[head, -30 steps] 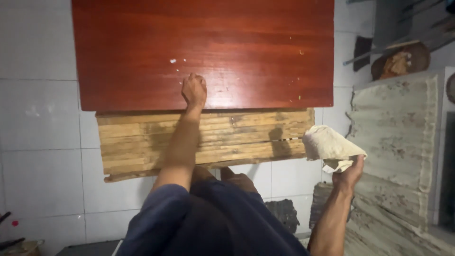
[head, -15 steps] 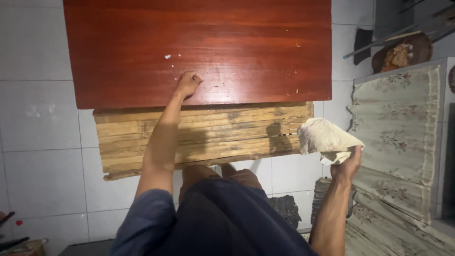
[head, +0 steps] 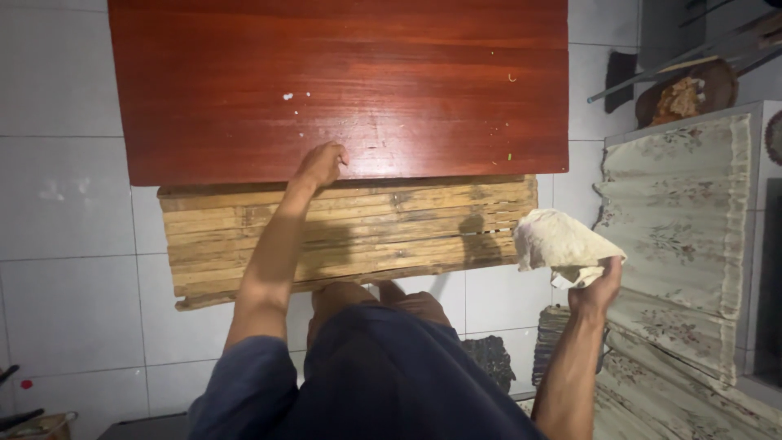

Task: Wiping down a wooden dining table and a bamboo bench using a cloth.

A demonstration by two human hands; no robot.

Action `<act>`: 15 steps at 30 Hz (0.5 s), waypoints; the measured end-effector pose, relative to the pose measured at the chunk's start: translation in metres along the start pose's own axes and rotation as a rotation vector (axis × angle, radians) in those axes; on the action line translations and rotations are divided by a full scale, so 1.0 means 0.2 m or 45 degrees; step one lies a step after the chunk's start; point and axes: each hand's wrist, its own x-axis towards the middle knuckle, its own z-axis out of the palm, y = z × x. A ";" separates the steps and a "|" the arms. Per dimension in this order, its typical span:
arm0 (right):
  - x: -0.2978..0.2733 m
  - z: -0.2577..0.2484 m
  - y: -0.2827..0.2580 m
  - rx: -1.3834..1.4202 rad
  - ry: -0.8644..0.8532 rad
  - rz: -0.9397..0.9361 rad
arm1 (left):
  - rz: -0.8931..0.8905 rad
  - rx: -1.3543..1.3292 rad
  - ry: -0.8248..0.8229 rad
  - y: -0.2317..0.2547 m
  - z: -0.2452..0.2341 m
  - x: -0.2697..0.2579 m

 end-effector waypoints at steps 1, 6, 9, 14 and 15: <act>0.00 -0.01 0.01 -0.011 -0.023 -0.001 | 0.060 0.005 0.009 -0.01 0.00 -0.02; 0.00 -0.02 0.05 -0.001 0.059 0.053 | 0.193 0.045 0.064 0.09 -0.04 -0.08; 0.01 -0.01 0.06 0.021 -0.003 0.043 | 0.213 0.130 0.063 0.12 -0.05 -0.08; -0.01 0.03 0.05 -0.001 -0.077 0.029 | 0.265 0.402 -0.002 0.05 0.01 -0.04; -0.01 0.03 0.06 0.002 -0.081 0.030 | 0.263 0.405 0.000 0.03 0.02 -0.02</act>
